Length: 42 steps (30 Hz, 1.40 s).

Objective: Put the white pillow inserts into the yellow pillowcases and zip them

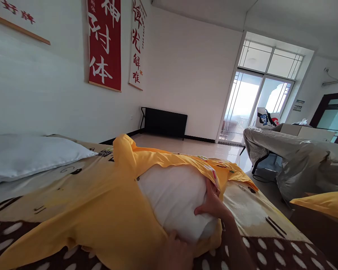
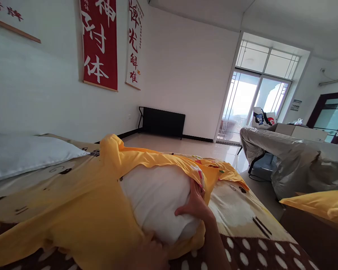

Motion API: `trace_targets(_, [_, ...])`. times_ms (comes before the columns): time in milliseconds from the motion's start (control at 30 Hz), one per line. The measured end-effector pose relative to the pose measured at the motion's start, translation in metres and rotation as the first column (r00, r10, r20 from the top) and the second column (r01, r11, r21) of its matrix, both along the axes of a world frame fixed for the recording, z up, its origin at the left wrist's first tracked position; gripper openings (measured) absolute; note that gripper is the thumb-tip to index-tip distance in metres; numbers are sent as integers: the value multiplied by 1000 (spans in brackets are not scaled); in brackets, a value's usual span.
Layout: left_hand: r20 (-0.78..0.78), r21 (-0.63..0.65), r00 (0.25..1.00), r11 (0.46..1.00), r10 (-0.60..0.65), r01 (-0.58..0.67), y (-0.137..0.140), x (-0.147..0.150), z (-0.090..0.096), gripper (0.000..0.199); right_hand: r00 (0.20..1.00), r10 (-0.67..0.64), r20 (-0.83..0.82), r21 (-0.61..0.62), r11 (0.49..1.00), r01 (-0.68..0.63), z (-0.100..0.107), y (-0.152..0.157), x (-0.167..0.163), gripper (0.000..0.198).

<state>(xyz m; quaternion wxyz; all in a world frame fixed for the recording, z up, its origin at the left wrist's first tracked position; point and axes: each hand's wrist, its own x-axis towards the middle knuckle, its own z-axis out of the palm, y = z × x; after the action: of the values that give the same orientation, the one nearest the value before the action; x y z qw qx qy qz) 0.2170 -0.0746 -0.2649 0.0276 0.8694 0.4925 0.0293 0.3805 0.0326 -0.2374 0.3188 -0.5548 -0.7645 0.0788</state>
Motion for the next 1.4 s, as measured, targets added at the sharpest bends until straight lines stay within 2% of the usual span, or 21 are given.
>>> trace_targets(100, [57,141,987,980,-148,139,4,18,-19,21,998,-12,68,104,995,5,1,-3,-13,135])
trace_targets(167, [150,324,956,926,-252,194,4,22,-23,14,993,-32,114,110,994,20,2,-5,-23,136])
trace_targets(233, [270,486,908,859,-322,160,1,18,-13,11,987,-43,157,77,997,31,3,-8,-30,136])
trace_targets(267, [326,548,876,826,-356,132,-2,12,-4,13,984,-39,174,67,997,27,4,-9,-31,134])
trace_targets(333, [393,597,837,798,-379,81,-6,-5,23,14,982,-22,189,67,998,10,8,-13,-27,126])
trace_targets(433, [370,569,892,823,-262,6,-2,-41,64,18,986,3,166,57,998,-13,15,-16,-10,105])
trace_targets(533, [346,579,931,807,-117,-115,21,-84,85,27,994,39,105,-2,999,-39,19,-12,12,71])
trace_targets(633, [385,540,922,803,33,-254,52,-126,78,28,998,49,39,-20,999,-48,20,-5,28,42])
trace_targets(767, [453,454,879,811,147,-370,85,-164,51,28,999,31,32,-4,1000,-31,22,-6,31,36])
trace_targets(900, [481,473,862,781,158,-407,97,-172,38,29,987,111,112,-57,993,-105,12,-12,17,34])
trace_targets(1000, [445,461,879,797,174,-391,100,-170,37,30,967,126,222,-123,987,-100,0,-12,10,35])
trace_targets(1067, [354,475,922,818,160,-324,105,-170,42,32,942,118,313,-159,985,-70,-3,-11,12,41])
trace_targets(1133, [246,498,963,838,111,-224,113,-172,54,32,917,81,390,-170,985,-15,1,-12,18,51])
trace_targets(1200, [160,517,986,847,45,-122,119,-173,79,31,893,27,449,-139,989,40,14,-14,26,59])
trace_targets(1300, [61,557,998,830,-11,-24,122,-173,138,36,858,-36,512,-58,995,76,53,-18,36,62])
trace_targets(1400, [41,647,998,761,38,-55,107,-169,210,48,844,-115,523,77,993,87,112,-21,44,62])
